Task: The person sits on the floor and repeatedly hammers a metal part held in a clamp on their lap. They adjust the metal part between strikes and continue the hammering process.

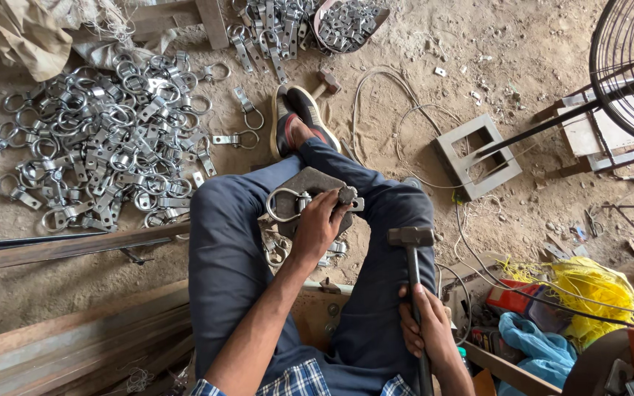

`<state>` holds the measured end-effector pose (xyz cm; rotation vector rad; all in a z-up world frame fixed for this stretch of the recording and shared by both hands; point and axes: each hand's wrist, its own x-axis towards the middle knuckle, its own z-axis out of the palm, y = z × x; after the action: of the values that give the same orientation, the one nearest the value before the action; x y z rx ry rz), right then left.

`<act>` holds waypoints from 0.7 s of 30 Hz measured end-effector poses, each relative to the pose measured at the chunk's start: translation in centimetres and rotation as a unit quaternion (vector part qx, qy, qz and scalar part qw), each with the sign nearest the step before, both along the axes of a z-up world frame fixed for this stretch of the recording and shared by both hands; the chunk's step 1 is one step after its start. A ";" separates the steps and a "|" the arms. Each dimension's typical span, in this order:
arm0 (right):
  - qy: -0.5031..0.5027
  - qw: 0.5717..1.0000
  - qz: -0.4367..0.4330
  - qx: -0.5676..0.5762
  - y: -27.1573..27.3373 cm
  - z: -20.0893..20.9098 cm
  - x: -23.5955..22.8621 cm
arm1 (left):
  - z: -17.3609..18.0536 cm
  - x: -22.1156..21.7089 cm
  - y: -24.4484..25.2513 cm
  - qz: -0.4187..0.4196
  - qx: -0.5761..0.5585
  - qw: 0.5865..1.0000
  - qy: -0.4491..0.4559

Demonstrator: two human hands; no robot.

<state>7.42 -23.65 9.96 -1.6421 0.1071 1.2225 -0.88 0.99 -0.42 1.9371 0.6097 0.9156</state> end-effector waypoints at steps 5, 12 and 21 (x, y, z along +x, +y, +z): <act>0.007 1.000 -0.003 0.011 -0.1 -0.2 0.0 | 0.5 -0.1 0.0 -0.001 -0.006 1.000 0.012; 0.008 1.000 -0.006 0.004 0.0 -0.1 0.1 | 0.8 -0.2 -0.1 -0.006 -0.026 1.000 0.006; 0.013 1.000 -0.009 0.021 -0.3 -0.5 0.3 | 0.7 -0.2 -0.2 0.008 -0.002 1.000 0.005</act>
<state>7.68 -23.97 9.49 -1.5853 0.1117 1.2239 -1.05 0.75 0.23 1.9354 0.6336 0.9153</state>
